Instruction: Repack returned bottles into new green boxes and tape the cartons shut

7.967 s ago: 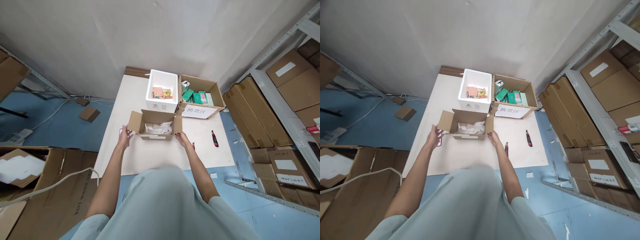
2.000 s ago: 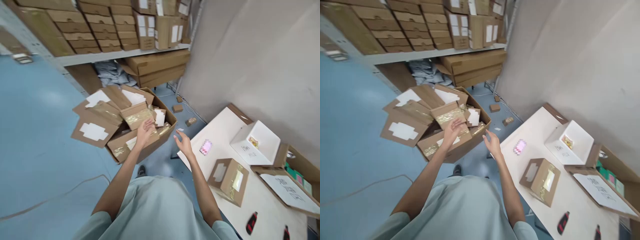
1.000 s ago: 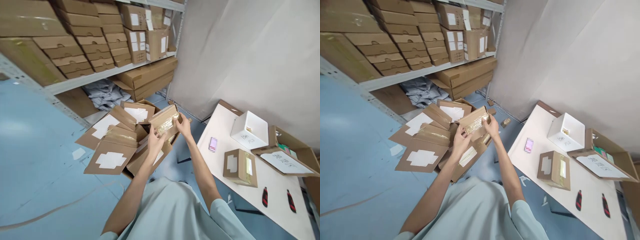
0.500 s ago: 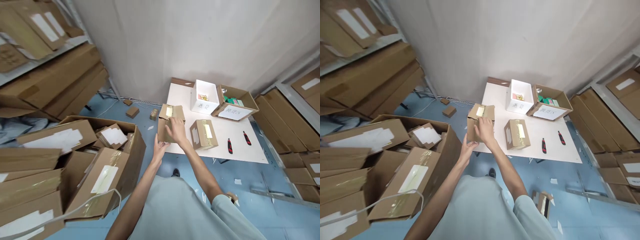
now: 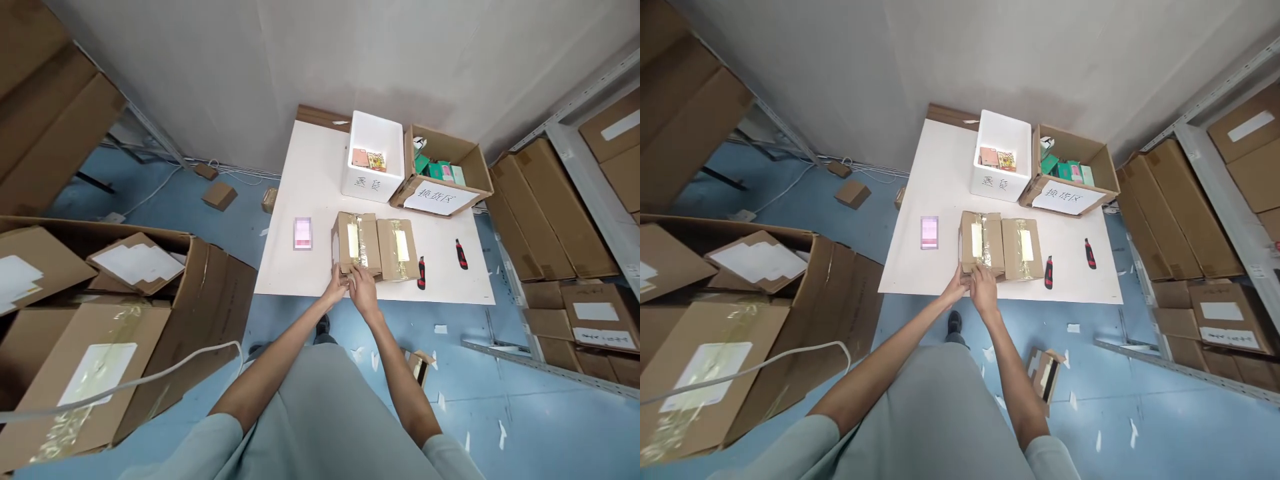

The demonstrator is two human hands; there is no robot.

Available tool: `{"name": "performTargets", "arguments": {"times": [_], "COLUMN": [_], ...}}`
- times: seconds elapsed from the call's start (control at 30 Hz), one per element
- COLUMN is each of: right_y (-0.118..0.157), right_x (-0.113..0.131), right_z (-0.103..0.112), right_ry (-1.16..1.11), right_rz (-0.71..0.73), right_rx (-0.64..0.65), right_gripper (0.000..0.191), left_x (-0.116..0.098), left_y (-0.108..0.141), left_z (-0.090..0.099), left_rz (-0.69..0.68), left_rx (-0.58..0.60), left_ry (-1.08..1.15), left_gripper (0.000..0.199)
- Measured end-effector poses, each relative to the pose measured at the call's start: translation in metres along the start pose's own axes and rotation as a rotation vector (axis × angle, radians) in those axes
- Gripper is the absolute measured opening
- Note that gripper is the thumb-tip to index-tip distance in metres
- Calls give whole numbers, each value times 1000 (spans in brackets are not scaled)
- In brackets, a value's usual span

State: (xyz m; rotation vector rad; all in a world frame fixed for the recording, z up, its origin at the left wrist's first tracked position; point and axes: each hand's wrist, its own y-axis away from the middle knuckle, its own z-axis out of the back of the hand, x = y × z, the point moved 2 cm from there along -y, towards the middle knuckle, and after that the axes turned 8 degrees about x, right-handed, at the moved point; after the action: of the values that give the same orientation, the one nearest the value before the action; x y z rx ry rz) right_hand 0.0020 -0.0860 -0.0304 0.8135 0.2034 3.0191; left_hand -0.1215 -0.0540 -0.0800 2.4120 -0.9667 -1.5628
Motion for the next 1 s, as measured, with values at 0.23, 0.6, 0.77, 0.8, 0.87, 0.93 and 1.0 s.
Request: {"name": "performTargets", "arguments": {"times": [0.23,0.6,0.77,0.8,0.87,0.93,1.0], "right_y": [-24,-64,-45,-37,-17,6,27], "right_x": [32,266,418,447,503,552,595], "right_z": [-9,-113,-177,-189,-213,-237,-260], "right_ry": [-88,-137,-165,-174,-183,-183,-169], "right_rz": [87,631,872,911,983,1050,1106], "right_rx": [-19,293,442,472,528,570,603], "right_gripper": [38,38,34,34,35,38,39], "left_x": [-33,-114,-120,-119,-112,-101,-85], "left_y": [39,249,382,407,455,498,535], "left_z": [81,284,361,375,402,430,456], "left_rz": [9,-467,-686,-720,-759,-755,-710], "left_rx": [-84,-749,-1125,-1212,-1375,-1550,-1754], "left_ry": [-120,30,-42,-65,-102,-108,-72], "left_gripper": [85,71,67,65,61,58,59]}}
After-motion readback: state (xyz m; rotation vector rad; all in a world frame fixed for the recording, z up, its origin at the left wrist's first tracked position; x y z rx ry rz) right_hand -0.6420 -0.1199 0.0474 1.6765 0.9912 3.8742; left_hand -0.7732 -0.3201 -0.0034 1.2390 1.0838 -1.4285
